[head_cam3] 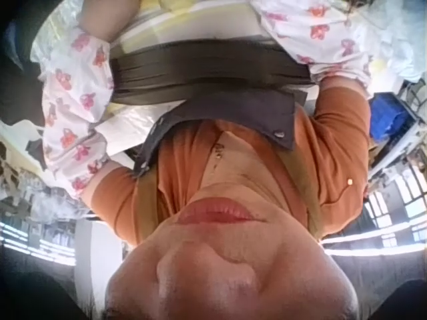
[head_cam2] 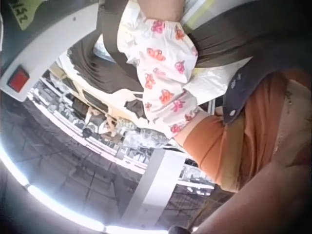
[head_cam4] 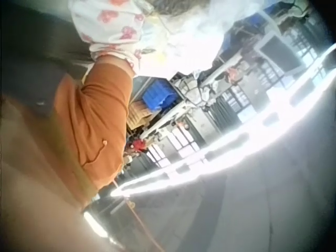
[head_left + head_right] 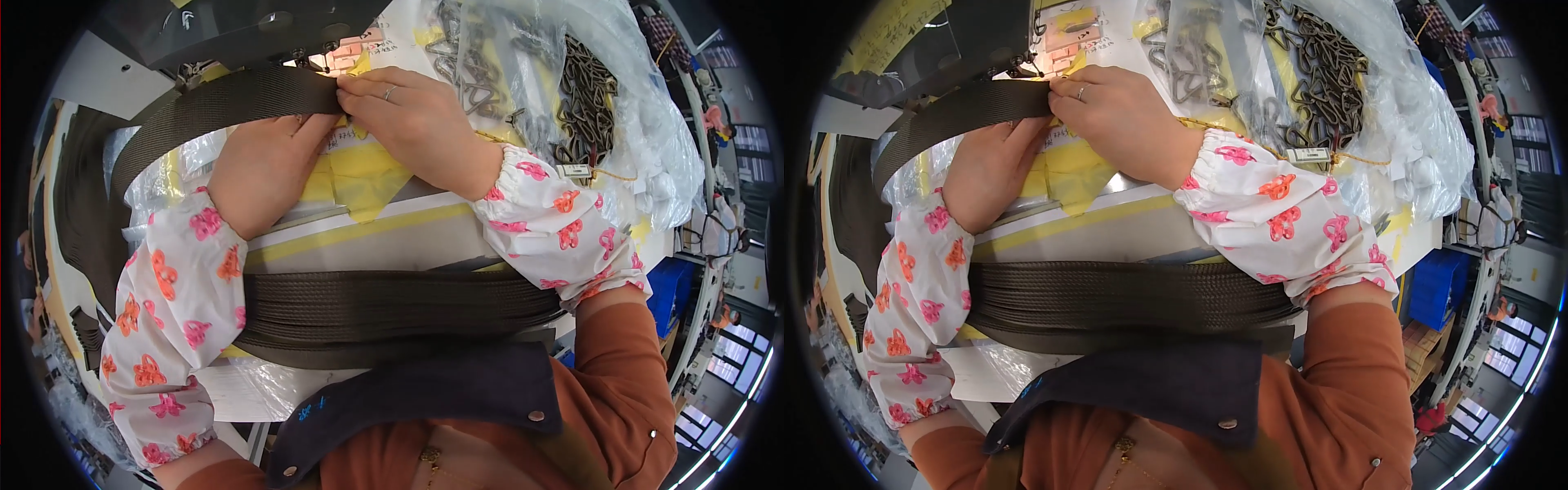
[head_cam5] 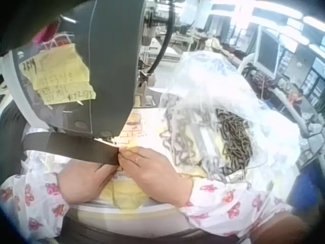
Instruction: Assembling metal sliders and clips onto brown straps using an industrial assembly machine in a workshop environment.
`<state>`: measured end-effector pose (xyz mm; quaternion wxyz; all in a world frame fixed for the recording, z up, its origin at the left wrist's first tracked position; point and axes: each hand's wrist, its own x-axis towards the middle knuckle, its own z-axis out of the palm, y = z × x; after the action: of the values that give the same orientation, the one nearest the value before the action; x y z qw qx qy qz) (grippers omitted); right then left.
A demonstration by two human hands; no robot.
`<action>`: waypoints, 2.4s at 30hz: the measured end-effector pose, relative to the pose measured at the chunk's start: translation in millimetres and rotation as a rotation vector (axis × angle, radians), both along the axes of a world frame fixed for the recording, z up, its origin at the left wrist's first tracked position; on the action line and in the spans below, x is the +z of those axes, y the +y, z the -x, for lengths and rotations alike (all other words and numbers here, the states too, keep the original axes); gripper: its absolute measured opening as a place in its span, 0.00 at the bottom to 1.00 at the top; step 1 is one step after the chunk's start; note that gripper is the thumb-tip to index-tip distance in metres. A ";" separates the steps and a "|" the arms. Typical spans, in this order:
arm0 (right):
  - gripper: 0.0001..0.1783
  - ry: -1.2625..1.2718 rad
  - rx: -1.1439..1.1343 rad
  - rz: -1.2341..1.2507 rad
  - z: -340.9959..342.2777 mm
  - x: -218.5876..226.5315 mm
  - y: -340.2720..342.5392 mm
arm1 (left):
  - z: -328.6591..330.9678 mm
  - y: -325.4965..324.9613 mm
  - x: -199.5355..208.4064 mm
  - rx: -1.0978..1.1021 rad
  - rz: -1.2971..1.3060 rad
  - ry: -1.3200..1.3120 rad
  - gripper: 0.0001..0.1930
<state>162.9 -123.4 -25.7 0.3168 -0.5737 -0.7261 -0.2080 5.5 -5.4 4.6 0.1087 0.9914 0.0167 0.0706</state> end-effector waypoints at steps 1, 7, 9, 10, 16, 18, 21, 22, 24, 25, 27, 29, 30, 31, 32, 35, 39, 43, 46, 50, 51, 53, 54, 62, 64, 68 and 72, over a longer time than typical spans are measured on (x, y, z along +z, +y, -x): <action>0.11 0.000 0.000 0.004 2.0 1.6 0.1 | -0.9 -2.5 1.6 0.041 -0.092 0.081 0.17; 0.11 -0.115 -0.136 0.098 13.1 8.7 -3.6 | 12.9 -22.9 25.8 -0.288 -0.338 -0.386 0.19; 0.12 -0.143 -0.121 0.089 13.5 7.4 -2.6 | 15.1 -17.4 22.7 -0.175 -0.404 -0.287 0.21; 0.12 -0.147 -0.122 0.092 12.0 8.5 -4.5 | 12.3 -10.5 12.5 -0.130 -0.414 -0.263 0.21; 0.13 -0.178 -0.126 0.116 11.0 4.4 -7.1 | -0.5 34.3 0.9 -0.311 -0.353 -0.284 0.18; 0.12 -0.022 -0.186 0.088 12.3 -1.7 -10.6 | -1.5 31.6 -5.9 -0.276 -0.282 -0.292 0.18; 0.11 -0.037 -0.167 0.092 6.8 -4.6 -9.3 | -2.0 25.0 -7.2 -0.197 -0.160 -0.272 0.18; 0.11 -0.036 -0.172 0.097 6.2 -4.0 -9.3 | -0.9 22.0 -6.2 -0.148 -0.113 -0.244 0.18; 0.10 -0.081 -0.152 0.068 6.2 1.1 -7.2 | 0.2 22.1 -5.3 -0.135 -0.098 -0.252 0.18; 0.10 -0.079 -0.149 0.073 7.5 4.3 -7.4 | 1.2 22.2 -5.3 -0.118 -0.089 -0.260 0.17; 0.12 -0.155 -0.197 0.189 11.5 11.4 -9.2 | 1.0 21.4 -8.6 -0.102 -0.072 -0.268 0.17; 0.12 -0.186 -0.211 0.182 15.1 14.9 -8.2 | 1.3 19.8 -5.6 -0.082 -0.067 -0.278 0.16; 0.11 -0.214 -0.241 0.187 15.8 15.1 -9.6 | 1.0 16.3 -4.7 -0.029 -0.100 -0.317 0.16; 0.11 -0.213 -0.241 0.185 15.9 15.4 -10.1 | 0.9 14.1 -3.9 0.025 -0.134 -0.354 0.15; 0.11 -0.214 -0.233 0.197 15.8 15.8 -10.3 | 0.9 12.9 -5.7 0.025 -0.137 -0.353 0.15; 0.11 -0.190 -0.229 0.164 10.3 10.1 -7.0 | -2.2 18.7 -11.3 0.013 0.017 -0.328 0.13; 0.11 -0.151 -0.198 0.194 11.0 16.7 -9.3 | -0.2 17.5 -8.9 0.063 0.054 -0.295 0.12; 0.12 -0.217 -0.225 0.277 12.4 22.9 -4.9 | -2.7 20.8 -10.6 0.046 0.013 -0.339 0.10; 0.13 -0.245 -0.236 0.328 13.8 24.0 -4.8 | -2.4 24.5 -9.8 0.014 0.032 -0.347 0.09; 0.14 -0.236 -0.236 0.252 10.4 16.8 -7.6 | -0.6 23.3 -6.1 0.023 0.045 -0.322 0.08; 0.14 -0.221 -0.235 0.262 8.9 16.8 -8.5 | -1.0 23.6 -6.1 0.012 0.016 -0.319 0.09; 0.15 -0.230 -0.247 0.270 6.5 15.7 -7.8 | -4.0 25.1 -7.0 -0.001 -0.013 -0.320 0.10; 0.16 -0.231 -0.250 0.276 6.9 15.3 -7.2 | -3.7 25.7 -7.6 0.010 0.010 -0.309 0.10; 0.21 -0.238 -0.233 0.340 -0.9 20.7 2.0 | -3.8 40.2 -18.9 0.015 0.065 -0.340 0.10; 0.21 -0.235 -0.237 0.370 -7.6 16.2 5.6 | -8.7 43.8 -25.3 0.073 0.114 -0.324 0.10; 0.21 -0.252 -0.261 0.368 -12.0 13.9 9.1 | -10.5 50.6 -29.4 0.108 0.173 -0.291 0.09; 0.21 -0.229 -0.228 0.361 -11.1 16.0 8.4 | -10.1 58.4 -31.8 0.075 0.304 -0.183 0.12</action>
<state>174.0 -115.0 -9.7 0.0990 -0.6718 -0.7134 -0.1729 15.6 53.1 -27.1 0.2558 0.9516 0.0543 0.1614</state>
